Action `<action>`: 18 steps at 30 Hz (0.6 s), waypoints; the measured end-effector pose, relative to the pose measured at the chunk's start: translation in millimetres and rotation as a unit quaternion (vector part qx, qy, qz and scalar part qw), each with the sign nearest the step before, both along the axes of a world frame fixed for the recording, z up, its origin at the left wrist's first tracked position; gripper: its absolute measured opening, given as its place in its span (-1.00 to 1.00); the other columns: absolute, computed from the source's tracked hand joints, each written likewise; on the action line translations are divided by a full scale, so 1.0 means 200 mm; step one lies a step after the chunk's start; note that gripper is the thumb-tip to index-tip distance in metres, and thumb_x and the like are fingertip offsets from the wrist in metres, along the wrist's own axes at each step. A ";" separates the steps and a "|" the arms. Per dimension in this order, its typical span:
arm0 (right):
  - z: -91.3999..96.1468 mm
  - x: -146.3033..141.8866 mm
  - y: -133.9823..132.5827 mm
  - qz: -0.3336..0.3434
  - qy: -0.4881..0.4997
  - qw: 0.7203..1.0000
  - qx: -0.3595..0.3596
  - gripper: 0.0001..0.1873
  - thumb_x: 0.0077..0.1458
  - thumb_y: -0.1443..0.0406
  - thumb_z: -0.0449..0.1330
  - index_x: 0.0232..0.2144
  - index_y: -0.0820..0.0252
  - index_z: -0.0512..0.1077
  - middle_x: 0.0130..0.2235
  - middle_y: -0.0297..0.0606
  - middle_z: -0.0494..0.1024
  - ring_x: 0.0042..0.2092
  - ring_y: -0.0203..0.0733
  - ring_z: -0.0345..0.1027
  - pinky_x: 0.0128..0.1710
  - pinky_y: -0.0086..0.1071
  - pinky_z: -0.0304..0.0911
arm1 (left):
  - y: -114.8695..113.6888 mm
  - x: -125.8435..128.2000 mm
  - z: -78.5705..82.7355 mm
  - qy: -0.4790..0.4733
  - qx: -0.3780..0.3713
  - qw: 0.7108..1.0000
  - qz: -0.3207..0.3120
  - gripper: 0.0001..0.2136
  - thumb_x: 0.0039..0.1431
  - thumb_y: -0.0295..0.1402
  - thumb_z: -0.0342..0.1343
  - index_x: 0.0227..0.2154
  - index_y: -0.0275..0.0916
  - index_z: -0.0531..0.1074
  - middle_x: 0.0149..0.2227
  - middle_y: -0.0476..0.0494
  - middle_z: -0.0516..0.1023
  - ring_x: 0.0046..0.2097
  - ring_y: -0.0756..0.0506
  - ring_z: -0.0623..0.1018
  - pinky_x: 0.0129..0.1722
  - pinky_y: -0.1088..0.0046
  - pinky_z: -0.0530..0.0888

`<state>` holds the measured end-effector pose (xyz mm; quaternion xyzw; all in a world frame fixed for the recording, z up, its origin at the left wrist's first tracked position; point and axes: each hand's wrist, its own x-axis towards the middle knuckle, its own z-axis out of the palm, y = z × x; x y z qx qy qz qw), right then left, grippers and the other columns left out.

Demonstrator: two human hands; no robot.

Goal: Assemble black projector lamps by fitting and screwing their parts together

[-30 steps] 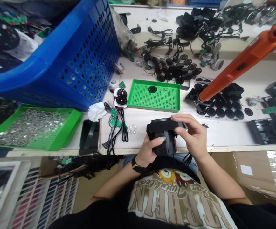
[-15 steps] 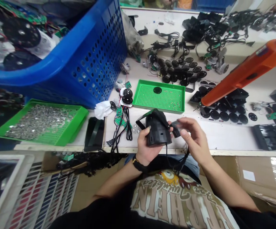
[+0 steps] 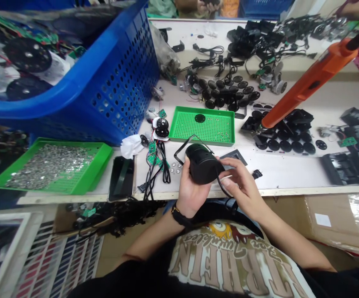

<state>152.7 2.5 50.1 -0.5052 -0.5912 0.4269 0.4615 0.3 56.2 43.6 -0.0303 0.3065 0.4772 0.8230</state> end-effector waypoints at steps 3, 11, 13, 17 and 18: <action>0.06 -0.01 -0.03 0.054 -0.064 0.996 -0.035 -0.08 0.16 0.12 0.36 0.43 -0.13 0.02 0.48 0.01 0.11 -0.11 -0.18 0.55 -0.29 -0.30 0.56 | -0.02 0.00 0.02 0.007 0.029 1.000 0.007 -0.54 0.37 0.02 0.10 0.08 -0.24 0.54 -0.03 -0.19 0.70 0.18 -0.16 0.59 0.25 0.26 0.47; 0.43 0.28 -0.13 0.003 -0.184 0.983 0.009 -0.55 0.28 0.41 0.11 0.15 0.04 0.52 -0.20 -0.31 0.74 -0.25 -0.22 0.61 -0.21 -0.33 0.54 | -0.09 0.04 -0.01 0.007 0.131 0.978 -0.160 -0.39 0.20 0.12 0.24 0.17 -0.18 0.51 0.21 -0.24 0.59 0.40 -0.27 0.38 0.42 0.12 0.28; 0.55 0.41 -0.18 -0.012 -0.150 0.988 -0.012 -0.70 0.33 0.35 0.12 -0.05 0.07 0.62 -0.30 -0.33 0.73 -0.42 -0.32 0.54 -0.41 -0.45 0.47 | -0.12 0.06 -0.04 0.027 0.164 0.950 -0.263 -0.51 0.23 -0.03 0.30 0.12 -0.18 0.55 0.15 -0.25 0.63 0.32 -0.31 0.47 0.40 0.05 0.29; 0.72 0.61 -0.33 -0.083 -0.071 0.990 -0.090 -0.74 0.35 0.16 0.17 -0.12 0.07 0.64 -0.27 -0.22 0.75 -0.68 -0.43 0.26 -0.76 -0.51 0.14 | -0.15 0.09 -0.07 0.062 0.281 0.842 -0.457 -0.51 0.16 -0.23 0.39 0.15 -0.14 0.51 0.19 -0.29 0.57 0.27 -0.37 0.49 0.36 -0.03 0.28; 0.74 0.66 -0.38 -0.112 -0.060 0.987 -0.100 -0.74 0.33 0.13 0.19 -0.13 0.07 0.64 -0.27 -0.18 0.75 -0.68 -0.41 0.26 -0.77 -0.49 0.13 | -0.15 0.09 -0.07 0.070 0.302 0.816 -0.488 -0.51 0.17 -0.22 0.39 0.16 -0.10 0.49 0.23 -0.29 0.54 0.29 -0.36 0.47 0.36 -0.04 0.28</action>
